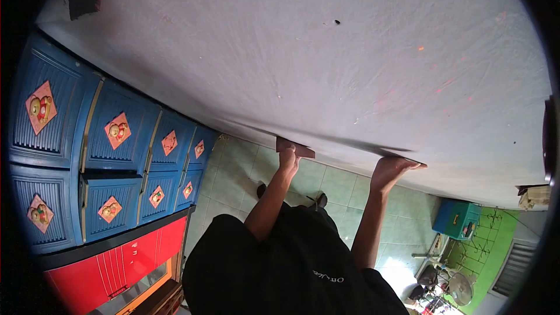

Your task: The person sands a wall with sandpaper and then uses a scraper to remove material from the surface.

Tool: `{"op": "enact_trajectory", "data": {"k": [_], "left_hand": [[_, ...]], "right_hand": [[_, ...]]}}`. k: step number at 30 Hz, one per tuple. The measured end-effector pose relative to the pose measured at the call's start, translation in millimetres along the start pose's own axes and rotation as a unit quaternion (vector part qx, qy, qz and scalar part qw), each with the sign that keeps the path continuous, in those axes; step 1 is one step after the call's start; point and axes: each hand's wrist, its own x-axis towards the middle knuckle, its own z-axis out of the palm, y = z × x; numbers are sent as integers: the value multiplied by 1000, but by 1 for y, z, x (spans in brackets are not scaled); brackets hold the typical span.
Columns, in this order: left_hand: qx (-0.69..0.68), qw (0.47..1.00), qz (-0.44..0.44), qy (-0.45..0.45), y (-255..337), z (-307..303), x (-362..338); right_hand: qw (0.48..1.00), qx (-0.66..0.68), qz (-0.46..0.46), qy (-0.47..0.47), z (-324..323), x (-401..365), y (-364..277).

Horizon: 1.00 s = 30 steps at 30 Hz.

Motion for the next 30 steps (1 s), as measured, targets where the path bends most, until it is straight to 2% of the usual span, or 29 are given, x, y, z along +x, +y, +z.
{"op": "enact_trajectory", "data": {"k": [3, 4, 6, 7, 10, 14, 18, 20, 24, 26, 28, 30], "left_hand": [[47, 998, -13, -43, -23, -35, 56], [48, 998, -14, -40, -19, -39, 55], [-22, 996, -85, -29, -8, -27, 53], [-27, 996, -85, -31, -10, -21, 45], [-31, 998, -4, -61, -2, 1, -3], [3, 999, -34, 5, -5, 4, 3], [-30, 999, -38, -13, -19, -23, 43], [-68, 994, -49, -71, -26, -29, 54], [-21, 997, -30, -65, -8, 4, -6], [0, 999, -7, -41, -9, 6, -9], [44, 998, 36, 19, -12, 13, -11], [20, 1000, 20, 3, -20, 3, 10]], "right_hand": [[1000, -6, 6, 6, 0, 1, 0], [999, -28, 15, 22, -1, -2, 0], [999, -37, 13, 21, -1, -2, -3], [999, -46, 14, 20, 0, 0, -4], [1000, -18, 13, -1, 4, 3, -5], [999, -26, 16, 13, 3, -1, -4], [998, -18, 31, 43, -10, -1, 8], [997, -49, 30, 45, -19, 3, 13], [999, -10, 33, 36, -3, 1, 3], [998, -55, 0, 27, 4, -3, -3], [999, -26, 21, -3, 6, -3, -12], [999, 2, 38, -35, 7, -2, -13]]}}
